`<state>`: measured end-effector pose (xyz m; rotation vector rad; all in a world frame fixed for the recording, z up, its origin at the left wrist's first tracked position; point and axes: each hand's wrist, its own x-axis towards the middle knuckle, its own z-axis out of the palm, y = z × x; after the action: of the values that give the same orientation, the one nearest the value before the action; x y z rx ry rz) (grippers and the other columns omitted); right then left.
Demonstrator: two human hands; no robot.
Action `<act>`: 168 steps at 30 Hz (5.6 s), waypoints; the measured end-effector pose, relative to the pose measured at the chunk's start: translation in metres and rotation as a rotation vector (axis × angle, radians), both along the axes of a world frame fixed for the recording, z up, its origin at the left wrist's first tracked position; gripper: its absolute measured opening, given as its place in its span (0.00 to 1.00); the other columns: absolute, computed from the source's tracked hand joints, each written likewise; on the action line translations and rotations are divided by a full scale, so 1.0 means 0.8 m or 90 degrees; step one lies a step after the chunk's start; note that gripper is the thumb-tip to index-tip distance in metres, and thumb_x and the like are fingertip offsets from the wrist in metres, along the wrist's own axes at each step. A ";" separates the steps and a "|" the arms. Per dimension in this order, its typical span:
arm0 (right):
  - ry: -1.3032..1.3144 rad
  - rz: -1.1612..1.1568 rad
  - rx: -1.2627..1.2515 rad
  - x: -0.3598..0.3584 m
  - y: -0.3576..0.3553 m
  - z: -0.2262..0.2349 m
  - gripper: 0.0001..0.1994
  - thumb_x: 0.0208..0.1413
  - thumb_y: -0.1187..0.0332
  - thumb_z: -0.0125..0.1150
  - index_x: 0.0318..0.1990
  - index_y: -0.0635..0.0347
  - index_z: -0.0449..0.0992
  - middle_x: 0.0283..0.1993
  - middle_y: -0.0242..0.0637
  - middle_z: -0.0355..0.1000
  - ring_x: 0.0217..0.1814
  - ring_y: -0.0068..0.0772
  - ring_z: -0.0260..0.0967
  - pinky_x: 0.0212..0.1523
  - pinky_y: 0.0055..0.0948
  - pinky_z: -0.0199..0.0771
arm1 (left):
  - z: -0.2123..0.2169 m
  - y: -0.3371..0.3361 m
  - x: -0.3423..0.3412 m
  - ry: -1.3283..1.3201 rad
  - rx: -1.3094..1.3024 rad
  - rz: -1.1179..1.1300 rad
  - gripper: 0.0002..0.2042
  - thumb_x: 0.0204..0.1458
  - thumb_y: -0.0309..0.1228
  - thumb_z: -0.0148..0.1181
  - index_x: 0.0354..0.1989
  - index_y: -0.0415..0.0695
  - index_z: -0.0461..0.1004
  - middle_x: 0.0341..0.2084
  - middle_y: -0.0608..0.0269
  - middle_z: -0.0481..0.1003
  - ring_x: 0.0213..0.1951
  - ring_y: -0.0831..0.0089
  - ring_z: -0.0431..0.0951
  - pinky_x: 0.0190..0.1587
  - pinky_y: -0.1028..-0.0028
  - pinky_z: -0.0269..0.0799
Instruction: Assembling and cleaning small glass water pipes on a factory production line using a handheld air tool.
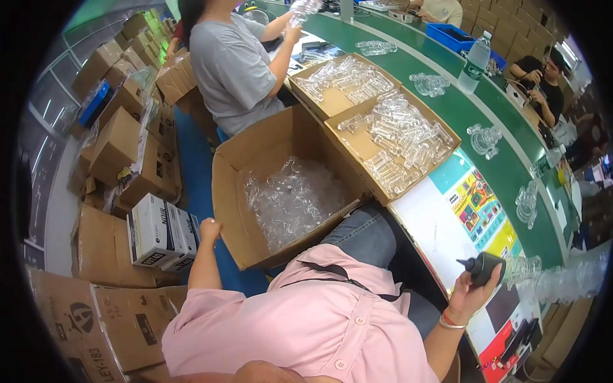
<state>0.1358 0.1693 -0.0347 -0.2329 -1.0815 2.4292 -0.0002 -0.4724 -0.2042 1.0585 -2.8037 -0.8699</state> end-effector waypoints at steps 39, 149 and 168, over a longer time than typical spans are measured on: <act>0.019 0.032 -0.273 0.017 0.024 -0.015 0.19 0.58 0.58 0.48 0.41 0.70 0.62 0.31 0.40 0.64 0.14 0.17 0.49 0.08 0.12 0.47 | 0.167 0.462 0.019 0.537 0.399 -1.002 0.15 0.40 0.27 0.61 0.39 0.45 0.72 0.28 0.60 0.67 0.34 0.60 0.65 0.38 0.67 0.62; 0.365 -0.329 0.992 0.029 -0.042 0.104 0.24 0.40 0.67 0.69 0.42 0.68 0.65 0.38 0.49 0.66 0.21 0.33 0.66 0.19 0.25 0.66 | 0.243 0.589 0.007 -0.171 1.192 -0.844 0.22 0.44 0.22 0.62 0.47 0.36 0.61 0.38 0.49 0.72 0.43 0.64 0.74 0.47 0.70 0.70; 0.359 -0.320 0.998 0.026 -0.040 0.098 0.21 0.39 0.70 0.68 0.40 0.70 0.66 0.35 0.50 0.68 0.21 0.34 0.67 0.17 0.25 0.64 | 0.235 0.593 0.011 0.301 0.856 -0.959 0.20 0.40 0.18 0.64 0.43 0.36 0.64 0.36 0.49 0.75 0.40 0.68 0.76 0.43 0.73 0.71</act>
<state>0.1562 0.1374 0.0440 0.5765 -1.9013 0.6484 0.0087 0.0021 -0.0165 -1.5614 -1.8253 -2.5557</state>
